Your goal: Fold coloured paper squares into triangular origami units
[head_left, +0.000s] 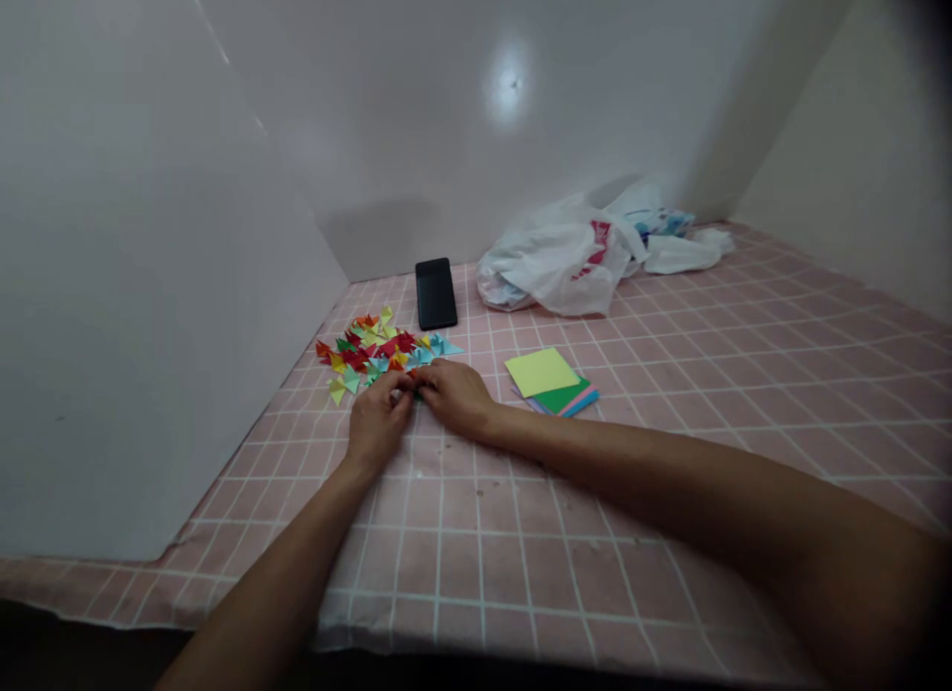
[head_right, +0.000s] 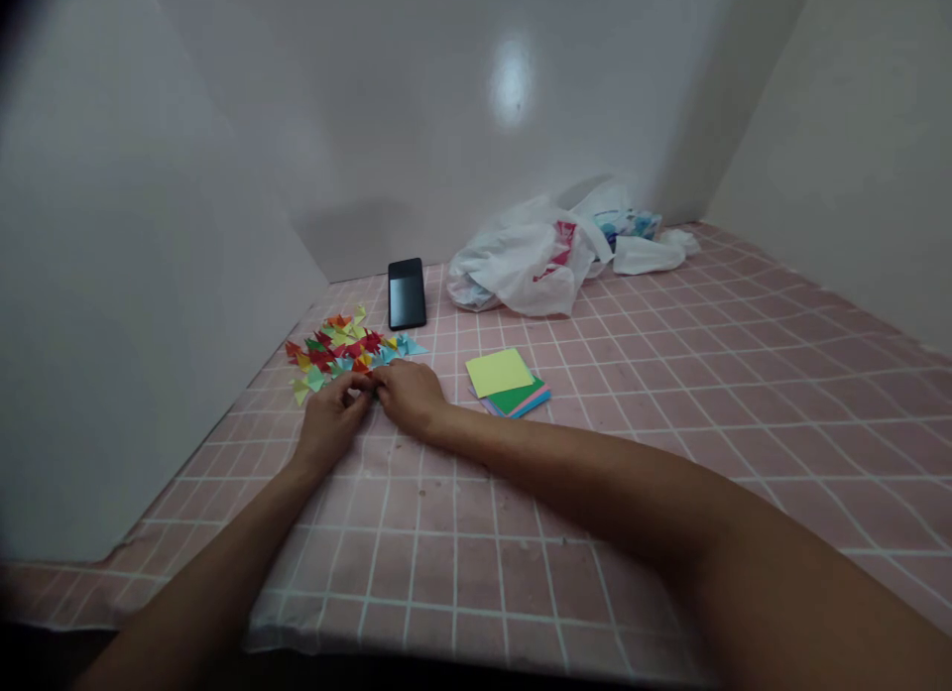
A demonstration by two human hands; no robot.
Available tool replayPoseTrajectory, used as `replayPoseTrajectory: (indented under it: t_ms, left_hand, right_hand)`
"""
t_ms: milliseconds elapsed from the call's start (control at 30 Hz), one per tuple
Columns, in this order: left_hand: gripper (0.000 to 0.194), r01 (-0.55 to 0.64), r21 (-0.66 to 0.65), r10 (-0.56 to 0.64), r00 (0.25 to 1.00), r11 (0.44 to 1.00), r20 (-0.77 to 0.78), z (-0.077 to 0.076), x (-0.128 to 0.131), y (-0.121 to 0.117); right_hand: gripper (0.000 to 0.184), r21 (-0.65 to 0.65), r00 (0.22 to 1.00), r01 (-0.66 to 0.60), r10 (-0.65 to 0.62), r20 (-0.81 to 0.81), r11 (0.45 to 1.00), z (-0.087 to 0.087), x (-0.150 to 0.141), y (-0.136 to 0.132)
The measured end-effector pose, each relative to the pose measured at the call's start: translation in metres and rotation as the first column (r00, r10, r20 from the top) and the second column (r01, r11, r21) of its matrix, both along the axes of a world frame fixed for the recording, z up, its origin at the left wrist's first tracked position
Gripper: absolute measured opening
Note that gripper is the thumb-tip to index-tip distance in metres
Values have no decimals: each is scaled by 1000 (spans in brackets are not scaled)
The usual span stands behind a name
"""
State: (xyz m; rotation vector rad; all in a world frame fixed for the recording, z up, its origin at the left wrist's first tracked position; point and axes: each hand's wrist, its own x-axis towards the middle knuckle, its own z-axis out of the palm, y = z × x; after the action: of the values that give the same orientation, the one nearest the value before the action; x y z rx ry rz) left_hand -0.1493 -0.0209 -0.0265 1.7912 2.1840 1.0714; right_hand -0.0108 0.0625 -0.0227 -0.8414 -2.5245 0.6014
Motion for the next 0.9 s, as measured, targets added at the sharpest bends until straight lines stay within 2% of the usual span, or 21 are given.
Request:
replayPoseTrajectory:
  t_ms: [567, 900]
  left_hand:
    - [16, 3, 24, -1, 998, 1000, -68, 1, 3, -1]
    - [16, -49, 7, 49, 999, 999, 17, 8, 5, -3]
  right_hand:
    - [26, -12, 1000, -3, 3, 6, 1000, -1, -1, 1]
    - [23, 13, 1000, 11, -11, 3, 1000, -2, -2, 1]
